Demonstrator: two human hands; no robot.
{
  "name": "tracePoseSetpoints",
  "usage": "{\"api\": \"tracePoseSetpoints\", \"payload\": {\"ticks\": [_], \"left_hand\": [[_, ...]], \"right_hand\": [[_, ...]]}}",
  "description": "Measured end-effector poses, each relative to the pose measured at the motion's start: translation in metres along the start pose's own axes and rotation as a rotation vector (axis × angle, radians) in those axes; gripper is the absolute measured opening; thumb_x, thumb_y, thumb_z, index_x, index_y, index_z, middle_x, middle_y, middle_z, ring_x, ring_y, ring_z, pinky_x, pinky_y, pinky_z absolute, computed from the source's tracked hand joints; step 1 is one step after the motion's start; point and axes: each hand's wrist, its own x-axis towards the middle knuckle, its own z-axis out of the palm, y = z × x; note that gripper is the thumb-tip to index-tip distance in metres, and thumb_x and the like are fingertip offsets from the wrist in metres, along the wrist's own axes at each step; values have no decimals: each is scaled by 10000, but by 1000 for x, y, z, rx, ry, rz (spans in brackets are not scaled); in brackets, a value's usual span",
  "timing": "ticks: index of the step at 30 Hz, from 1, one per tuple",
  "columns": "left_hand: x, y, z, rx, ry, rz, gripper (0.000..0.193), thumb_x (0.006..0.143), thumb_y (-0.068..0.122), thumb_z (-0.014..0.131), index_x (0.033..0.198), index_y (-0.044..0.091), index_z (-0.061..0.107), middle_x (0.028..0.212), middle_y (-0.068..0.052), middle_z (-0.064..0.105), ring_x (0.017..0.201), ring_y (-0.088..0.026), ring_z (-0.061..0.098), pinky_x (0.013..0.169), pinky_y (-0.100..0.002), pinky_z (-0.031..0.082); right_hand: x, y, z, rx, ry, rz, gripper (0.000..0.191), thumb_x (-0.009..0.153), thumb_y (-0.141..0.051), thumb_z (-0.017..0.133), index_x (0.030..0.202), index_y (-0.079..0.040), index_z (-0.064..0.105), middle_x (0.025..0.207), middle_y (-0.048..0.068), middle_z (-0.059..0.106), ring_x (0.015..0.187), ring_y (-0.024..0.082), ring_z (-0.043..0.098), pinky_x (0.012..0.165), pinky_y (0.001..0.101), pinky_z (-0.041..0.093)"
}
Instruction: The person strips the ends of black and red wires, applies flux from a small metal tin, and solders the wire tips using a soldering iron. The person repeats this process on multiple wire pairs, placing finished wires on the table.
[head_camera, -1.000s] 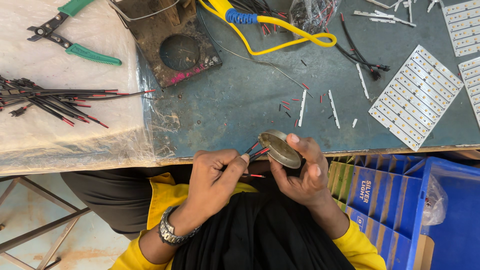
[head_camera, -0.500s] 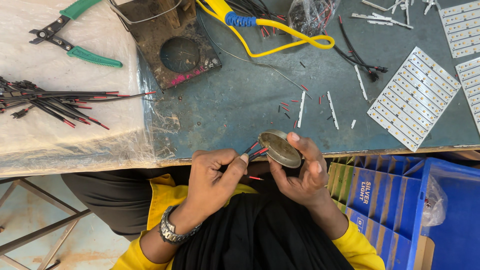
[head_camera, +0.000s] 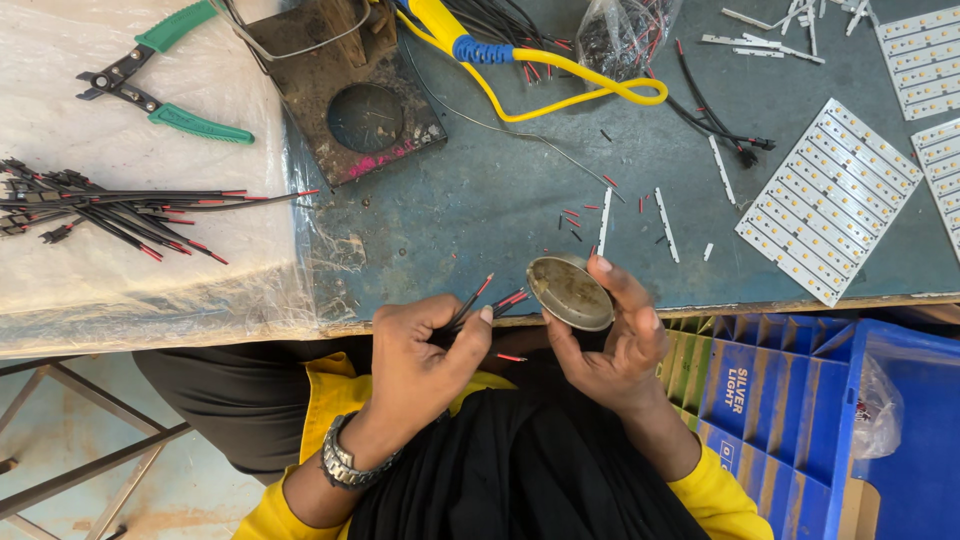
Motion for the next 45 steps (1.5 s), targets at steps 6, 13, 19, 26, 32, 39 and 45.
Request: {"api": "tracePoseSetpoints", "payload": {"ticks": [6,13,19,26,32,39,45], "left_hand": [[0,1,2,10,19,19,440,891,110,728,592,0,425,492,-14,375,489,-47,310,436,-283,273],[3,0,2,-18,10,-46,393,890,123,718,595,0,487,479,3,403,490,-27,332,427,-280,271],[3,-2,4,18,19,-40,431,897,139,722,594,-4,451,491,2,354,506,-34,309,438,-283,263],[6,-4,5,11,21,-46,417,888,133,720,591,-6,462,490,2,362,507,-31,314,435,-284,261],[7,-3,5,2,7,-39,401,888,134,718,593,-11,487,481,-2,386,495,-26,332,431,-280,274],[8,-1,6,9,7,-40,405,891,138,717,598,-12,483,486,-11,372,499,-32,322,433,-284,277],[7,0,5,23,3,-33,401,889,137,717,596,-10,485,481,-13,376,485,-35,326,432,-287,274]], "right_hand": [[-1,-3,1,-11,-26,-16,1189,838,168,766,1634,-320,30,1520,223,378,1292,346,613,1000,422,643],[0,-4,1,-54,-35,-49,1201,840,139,792,1644,-300,16,1492,222,403,1252,336,637,965,407,656],[2,-4,0,-102,-26,-67,1207,837,127,807,1651,-297,23,1468,213,432,1234,329,640,944,401,657],[3,-4,-1,-111,-34,-77,1208,836,126,808,1651,-296,22,1469,218,430,1236,325,644,936,393,653],[4,-4,-1,-134,-27,-79,1208,837,126,817,1650,-295,29,1467,207,442,1211,335,646,934,397,654],[5,-4,-1,-127,-37,-91,1208,835,125,809,1653,-297,26,1458,213,454,1186,328,665,914,400,652],[3,-3,-2,-150,-30,-81,1201,830,130,806,1650,-284,34,1443,223,463,1188,347,656,920,410,647]]}}
